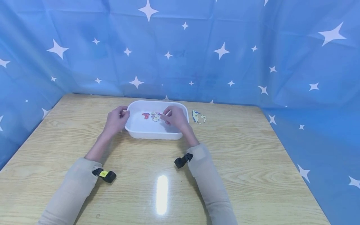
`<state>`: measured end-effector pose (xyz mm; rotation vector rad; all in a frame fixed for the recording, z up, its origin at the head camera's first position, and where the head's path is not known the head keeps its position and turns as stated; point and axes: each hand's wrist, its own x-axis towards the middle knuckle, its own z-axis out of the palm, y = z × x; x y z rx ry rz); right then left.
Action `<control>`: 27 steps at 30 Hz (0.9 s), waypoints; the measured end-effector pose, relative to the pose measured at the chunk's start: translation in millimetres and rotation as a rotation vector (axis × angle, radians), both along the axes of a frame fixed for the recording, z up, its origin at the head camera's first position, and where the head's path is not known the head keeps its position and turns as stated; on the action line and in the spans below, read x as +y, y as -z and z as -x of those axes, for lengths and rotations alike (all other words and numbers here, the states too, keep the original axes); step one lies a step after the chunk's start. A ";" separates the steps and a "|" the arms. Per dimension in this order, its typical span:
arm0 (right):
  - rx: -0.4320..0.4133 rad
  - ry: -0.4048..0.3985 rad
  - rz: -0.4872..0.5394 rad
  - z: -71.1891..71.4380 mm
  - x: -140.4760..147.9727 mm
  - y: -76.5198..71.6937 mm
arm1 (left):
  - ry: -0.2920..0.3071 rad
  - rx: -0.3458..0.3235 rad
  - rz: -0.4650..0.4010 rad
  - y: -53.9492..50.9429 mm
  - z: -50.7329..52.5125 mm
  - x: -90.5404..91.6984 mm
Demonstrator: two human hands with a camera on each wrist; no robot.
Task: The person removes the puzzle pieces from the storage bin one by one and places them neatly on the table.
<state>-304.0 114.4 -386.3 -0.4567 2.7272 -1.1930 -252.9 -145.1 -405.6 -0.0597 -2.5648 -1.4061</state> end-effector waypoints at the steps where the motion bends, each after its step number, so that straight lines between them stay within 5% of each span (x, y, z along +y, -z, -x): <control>1: 0.004 -0.001 0.028 0.1 0.3 0.0 | 0.000 -0.002 0.000 0.2 -0.2 0.1; 14: 0.083 0.049 0.301 -5.3 16.1 -10.9 | -0.004 0.011 0.003 0.1 -0.5 0.8; 27: 0.162 0.174 0.335 -3.7 71.1 -19.5 | -0.003 0.000 0.005 1.3 -0.7 0.0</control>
